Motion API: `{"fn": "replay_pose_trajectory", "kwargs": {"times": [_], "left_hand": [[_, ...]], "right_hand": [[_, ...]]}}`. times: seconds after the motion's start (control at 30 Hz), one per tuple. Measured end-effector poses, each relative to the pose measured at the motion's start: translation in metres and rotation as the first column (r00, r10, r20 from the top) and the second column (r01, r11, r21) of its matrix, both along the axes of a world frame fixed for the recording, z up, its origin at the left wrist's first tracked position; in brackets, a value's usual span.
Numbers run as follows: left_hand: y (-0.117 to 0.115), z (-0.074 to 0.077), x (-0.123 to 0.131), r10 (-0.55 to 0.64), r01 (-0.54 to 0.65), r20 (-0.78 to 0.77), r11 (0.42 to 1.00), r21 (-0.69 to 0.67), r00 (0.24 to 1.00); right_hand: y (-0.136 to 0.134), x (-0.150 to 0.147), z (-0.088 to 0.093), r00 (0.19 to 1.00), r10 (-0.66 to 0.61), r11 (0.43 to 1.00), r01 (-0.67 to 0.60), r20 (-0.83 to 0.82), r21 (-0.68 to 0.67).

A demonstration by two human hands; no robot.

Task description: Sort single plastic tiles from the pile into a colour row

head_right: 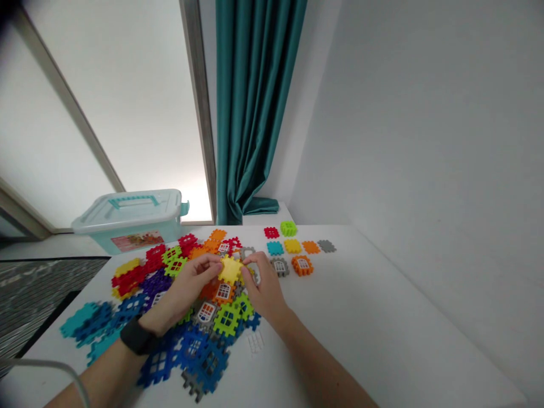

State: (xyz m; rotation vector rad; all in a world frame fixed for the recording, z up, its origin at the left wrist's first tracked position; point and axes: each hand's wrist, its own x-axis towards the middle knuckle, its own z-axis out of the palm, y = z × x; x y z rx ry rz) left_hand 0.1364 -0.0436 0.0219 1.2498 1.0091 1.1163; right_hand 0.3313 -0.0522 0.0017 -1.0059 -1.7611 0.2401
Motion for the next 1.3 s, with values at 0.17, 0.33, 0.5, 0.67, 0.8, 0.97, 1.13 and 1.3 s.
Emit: {"fn": "replay_pose_trajectory", "kwargs": {"times": [0.17,0.33,0.5,0.67,0.8,0.97,1.13,1.3], "left_hand": [[-0.003,0.006,0.002,0.068,-0.060,0.100,0.995,-0.075,0.993],[-0.001,0.003,0.003,0.122,-0.117,0.110,0.992,-0.046,0.986],[-0.002,0.000,0.006,0.087,-0.089,0.124,0.996,0.006,0.989],[0.000,-0.007,0.005,0.057,-0.062,0.072,0.996,0.060,0.996],[0.001,-0.004,-0.003,0.069,-0.025,-0.132,0.950,0.310,0.989],[0.000,0.000,-0.013,0.298,0.142,-0.439,0.669,0.730,0.848],[0.001,-0.010,-0.014,0.430,0.230,-0.484,0.518,0.824,0.762],[0.000,-0.011,-0.014,0.464,0.203,-0.478,0.524,0.827,0.746]], "right_hand": [[-0.004,0.001,0.003,0.979,0.055,0.983,-0.087,0.197,0.159],[-0.002,0.002,0.001,0.953,0.043,0.978,-0.102,0.301,0.183],[0.002,0.005,-0.002,0.952,0.014,0.976,-0.080,0.306,0.205],[0.002,0.006,-0.001,0.952,0.005,0.972,-0.076,0.305,0.220],[0.003,0.006,0.000,0.970,0.011,0.976,-0.063,0.244,0.207],[0.005,0.008,-0.001,0.993,0.011,0.988,-0.028,0.115,0.154],[0.003,0.008,-0.001,0.989,0.076,0.989,-0.091,0.125,0.119],[0.003,0.007,-0.001,0.977,0.138,0.988,-0.147,0.164,0.049]]}}
